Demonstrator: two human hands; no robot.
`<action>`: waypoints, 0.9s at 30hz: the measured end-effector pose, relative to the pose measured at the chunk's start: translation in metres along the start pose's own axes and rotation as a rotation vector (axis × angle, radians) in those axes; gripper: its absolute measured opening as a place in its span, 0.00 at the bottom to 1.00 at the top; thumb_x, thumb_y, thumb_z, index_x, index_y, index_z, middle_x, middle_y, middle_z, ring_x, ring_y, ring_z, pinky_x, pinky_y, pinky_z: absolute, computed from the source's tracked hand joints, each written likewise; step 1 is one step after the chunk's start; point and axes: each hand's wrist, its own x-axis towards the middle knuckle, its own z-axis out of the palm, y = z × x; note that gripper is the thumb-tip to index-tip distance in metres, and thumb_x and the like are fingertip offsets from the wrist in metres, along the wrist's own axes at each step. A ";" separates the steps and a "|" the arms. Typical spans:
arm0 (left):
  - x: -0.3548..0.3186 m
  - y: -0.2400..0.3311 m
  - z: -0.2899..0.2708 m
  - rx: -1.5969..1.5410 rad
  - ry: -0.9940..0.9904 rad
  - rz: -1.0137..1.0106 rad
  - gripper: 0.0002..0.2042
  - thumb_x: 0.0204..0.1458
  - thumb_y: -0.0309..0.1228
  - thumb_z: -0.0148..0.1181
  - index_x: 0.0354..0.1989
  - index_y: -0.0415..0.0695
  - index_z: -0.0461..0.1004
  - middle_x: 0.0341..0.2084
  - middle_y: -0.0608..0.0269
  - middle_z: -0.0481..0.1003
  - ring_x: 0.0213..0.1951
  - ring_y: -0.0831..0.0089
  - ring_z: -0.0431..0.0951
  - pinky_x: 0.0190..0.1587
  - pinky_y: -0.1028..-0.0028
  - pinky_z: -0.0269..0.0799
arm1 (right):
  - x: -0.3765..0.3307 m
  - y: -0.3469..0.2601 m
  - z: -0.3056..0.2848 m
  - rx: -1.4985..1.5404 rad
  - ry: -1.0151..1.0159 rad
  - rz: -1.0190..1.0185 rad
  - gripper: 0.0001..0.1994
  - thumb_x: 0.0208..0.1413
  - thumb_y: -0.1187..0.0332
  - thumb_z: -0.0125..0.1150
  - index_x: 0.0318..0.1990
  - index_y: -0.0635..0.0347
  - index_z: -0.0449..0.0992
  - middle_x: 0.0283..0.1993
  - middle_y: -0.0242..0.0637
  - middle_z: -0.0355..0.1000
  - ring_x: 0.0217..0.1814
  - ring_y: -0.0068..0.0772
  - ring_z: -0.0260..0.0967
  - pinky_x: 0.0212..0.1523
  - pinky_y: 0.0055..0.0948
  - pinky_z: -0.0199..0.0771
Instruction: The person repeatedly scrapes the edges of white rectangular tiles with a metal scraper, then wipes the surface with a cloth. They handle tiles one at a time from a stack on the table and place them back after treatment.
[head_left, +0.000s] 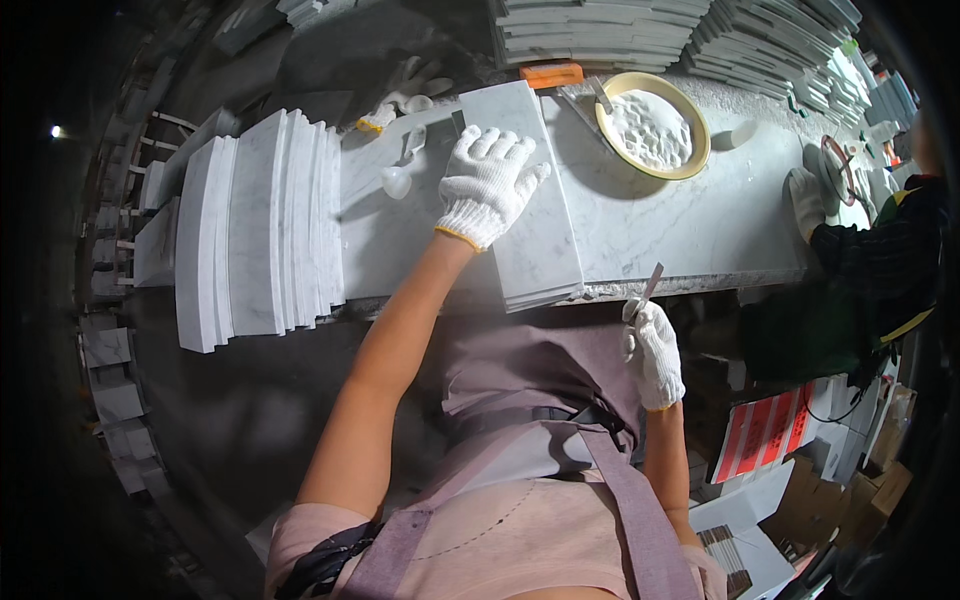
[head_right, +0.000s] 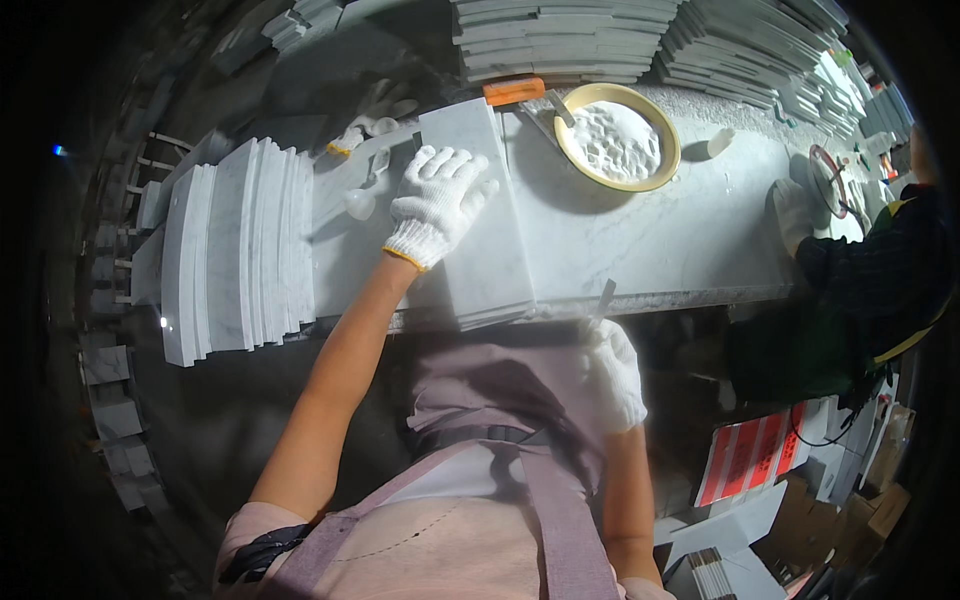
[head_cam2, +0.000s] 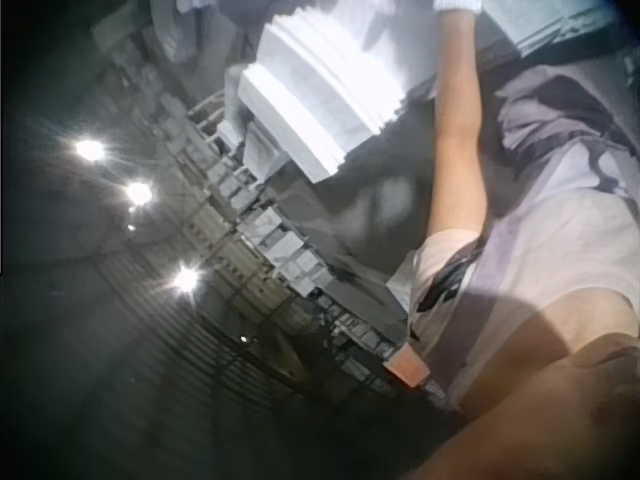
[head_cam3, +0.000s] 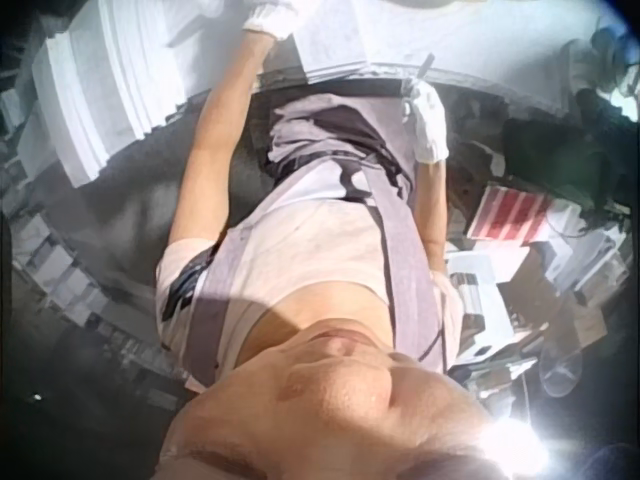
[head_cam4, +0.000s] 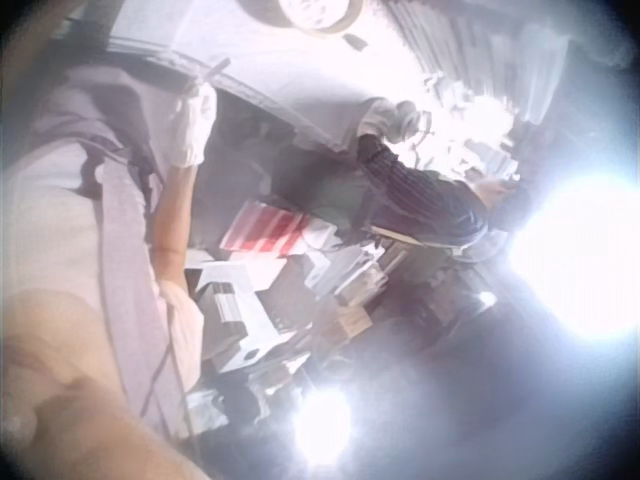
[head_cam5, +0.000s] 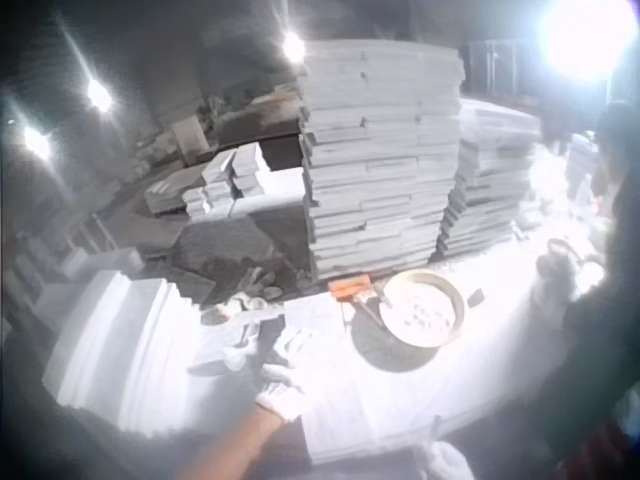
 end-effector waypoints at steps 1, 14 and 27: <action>-0.002 0.002 -0.001 -0.010 0.008 0.013 0.19 0.61 0.49 0.61 0.50 0.48 0.82 0.46 0.62 0.81 0.53 0.61 0.78 0.68 0.52 0.63 | 0.000 0.000 0.000 -0.020 0.034 0.021 0.15 0.72 0.57 0.63 0.53 0.60 0.77 0.39 0.26 0.72 0.26 0.15 0.64 0.25 0.18 0.64; -0.078 0.104 -0.080 -0.588 -0.161 -0.139 0.15 0.60 0.38 0.67 0.49 0.41 0.83 0.38 0.54 0.83 0.43 0.55 0.83 0.54 0.59 0.77 | 0.033 -0.033 0.054 -0.017 0.031 0.027 0.24 0.72 0.64 0.62 0.71 0.65 0.69 0.35 0.26 0.70 0.23 0.15 0.63 0.21 0.17 0.67; -0.060 0.129 -0.069 -1.275 -0.391 -0.959 0.12 0.68 0.28 0.61 0.54 0.33 0.79 0.42 0.58 0.84 0.41 0.76 0.84 0.47 0.75 0.81 | 0.022 -0.051 0.086 -0.268 -0.122 0.054 0.20 0.74 0.72 0.57 0.71 0.59 0.74 0.52 0.35 0.80 0.37 0.19 0.77 0.37 0.20 0.81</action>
